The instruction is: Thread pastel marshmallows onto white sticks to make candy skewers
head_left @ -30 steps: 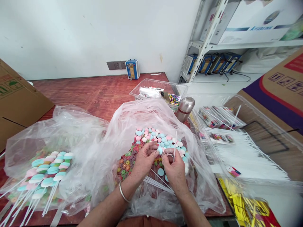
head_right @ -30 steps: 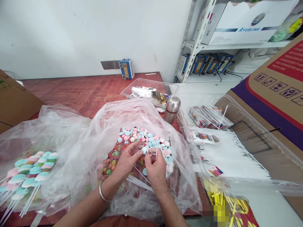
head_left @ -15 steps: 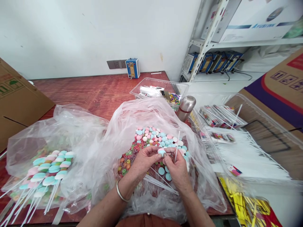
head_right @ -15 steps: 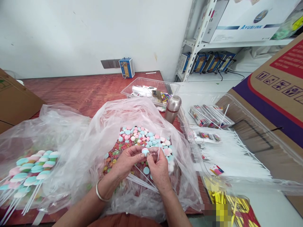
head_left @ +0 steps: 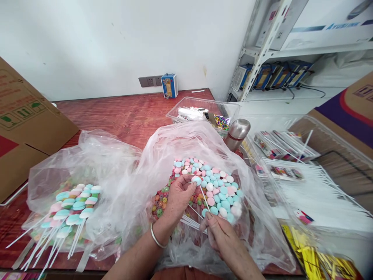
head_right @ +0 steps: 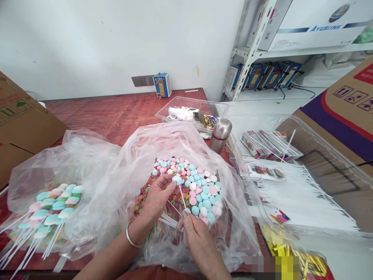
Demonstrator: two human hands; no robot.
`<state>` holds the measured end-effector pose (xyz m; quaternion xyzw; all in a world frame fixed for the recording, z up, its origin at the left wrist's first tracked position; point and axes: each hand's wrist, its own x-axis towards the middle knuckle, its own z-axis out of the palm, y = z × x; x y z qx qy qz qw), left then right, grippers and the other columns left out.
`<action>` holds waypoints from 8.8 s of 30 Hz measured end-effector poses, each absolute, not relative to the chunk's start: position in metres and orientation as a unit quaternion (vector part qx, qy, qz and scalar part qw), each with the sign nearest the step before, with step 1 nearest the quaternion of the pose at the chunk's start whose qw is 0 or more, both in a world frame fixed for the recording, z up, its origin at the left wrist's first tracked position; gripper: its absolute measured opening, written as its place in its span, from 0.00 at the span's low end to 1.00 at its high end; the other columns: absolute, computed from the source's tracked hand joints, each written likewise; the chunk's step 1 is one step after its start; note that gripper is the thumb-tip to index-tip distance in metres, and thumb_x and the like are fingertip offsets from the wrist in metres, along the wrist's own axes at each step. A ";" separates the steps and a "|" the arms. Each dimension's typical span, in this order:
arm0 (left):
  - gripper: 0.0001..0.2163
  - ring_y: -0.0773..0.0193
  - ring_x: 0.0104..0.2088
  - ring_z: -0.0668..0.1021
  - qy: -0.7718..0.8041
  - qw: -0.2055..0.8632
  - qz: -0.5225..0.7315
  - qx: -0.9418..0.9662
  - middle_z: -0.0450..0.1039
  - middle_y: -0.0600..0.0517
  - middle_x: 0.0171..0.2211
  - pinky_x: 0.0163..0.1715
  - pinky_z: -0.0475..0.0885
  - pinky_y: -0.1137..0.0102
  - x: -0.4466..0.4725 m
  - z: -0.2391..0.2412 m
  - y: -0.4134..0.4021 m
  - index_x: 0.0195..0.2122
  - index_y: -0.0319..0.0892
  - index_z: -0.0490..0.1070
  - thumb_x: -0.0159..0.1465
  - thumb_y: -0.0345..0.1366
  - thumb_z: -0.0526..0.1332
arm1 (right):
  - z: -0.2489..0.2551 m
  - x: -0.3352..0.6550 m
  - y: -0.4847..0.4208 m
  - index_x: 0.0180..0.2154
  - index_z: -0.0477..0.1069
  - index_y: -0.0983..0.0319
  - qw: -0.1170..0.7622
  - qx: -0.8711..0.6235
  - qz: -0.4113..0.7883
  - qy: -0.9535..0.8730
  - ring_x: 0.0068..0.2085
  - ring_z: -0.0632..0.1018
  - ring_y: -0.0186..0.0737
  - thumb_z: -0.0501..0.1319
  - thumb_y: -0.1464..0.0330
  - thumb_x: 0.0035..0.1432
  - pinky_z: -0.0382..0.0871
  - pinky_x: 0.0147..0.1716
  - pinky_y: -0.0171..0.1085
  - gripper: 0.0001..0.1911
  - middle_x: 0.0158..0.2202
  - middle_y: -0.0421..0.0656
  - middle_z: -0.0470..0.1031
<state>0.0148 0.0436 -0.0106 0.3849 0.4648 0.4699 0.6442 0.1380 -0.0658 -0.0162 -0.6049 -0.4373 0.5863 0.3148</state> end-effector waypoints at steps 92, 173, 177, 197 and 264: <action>0.11 0.67 0.26 0.75 0.461 0.669 0.366 0.454 0.75 0.52 0.25 0.29 0.70 0.72 0.010 -0.011 0.035 0.29 0.39 0.75 0.52 0.40 0.72 | -0.034 0.154 -0.081 0.34 0.70 0.57 0.216 -0.739 0.197 -0.606 0.32 0.77 0.43 0.46 0.65 0.67 0.63 0.31 0.37 0.16 0.33 0.43 0.78; 0.17 0.63 0.35 0.80 0.395 0.713 0.413 0.407 0.78 0.49 0.36 0.38 0.77 0.67 0.026 -0.022 0.037 0.37 0.39 0.73 0.52 0.42 0.73 | -0.024 0.164 -0.030 0.35 0.73 0.60 0.486 -0.633 0.415 -0.436 0.29 0.73 0.39 0.56 0.55 0.62 0.66 0.29 0.34 0.16 0.27 0.39 0.73; 0.16 0.64 0.35 0.80 0.438 0.667 0.461 0.387 0.78 0.50 0.36 0.38 0.76 0.68 0.024 -0.023 0.043 0.38 0.39 0.72 0.52 0.40 0.72 | -0.018 0.162 -0.055 0.28 0.67 0.58 0.423 -0.652 0.388 -0.496 0.22 0.66 0.36 0.51 0.56 0.65 0.58 0.23 0.33 0.17 0.18 0.35 0.64; 0.13 0.61 0.40 0.80 0.436 0.609 0.458 0.480 0.80 0.47 0.39 0.41 0.73 0.69 0.024 -0.020 0.042 0.41 0.40 0.73 0.56 0.37 0.67 | -0.016 0.141 -0.069 0.26 0.69 0.57 0.426 -0.649 0.439 -0.452 0.19 0.63 0.36 0.51 0.53 0.62 0.55 0.19 0.33 0.20 0.14 0.34 0.59; 0.06 0.61 0.41 0.76 0.604 0.230 0.144 0.750 0.74 0.49 0.42 0.43 0.70 0.69 -0.106 -0.029 0.003 0.39 0.45 0.75 0.66 0.31 0.58 | -0.034 0.127 -0.065 0.27 0.62 0.57 0.146 -0.668 0.254 -0.684 0.27 0.75 0.41 0.47 0.61 0.67 0.55 0.26 0.34 0.16 0.24 0.39 0.73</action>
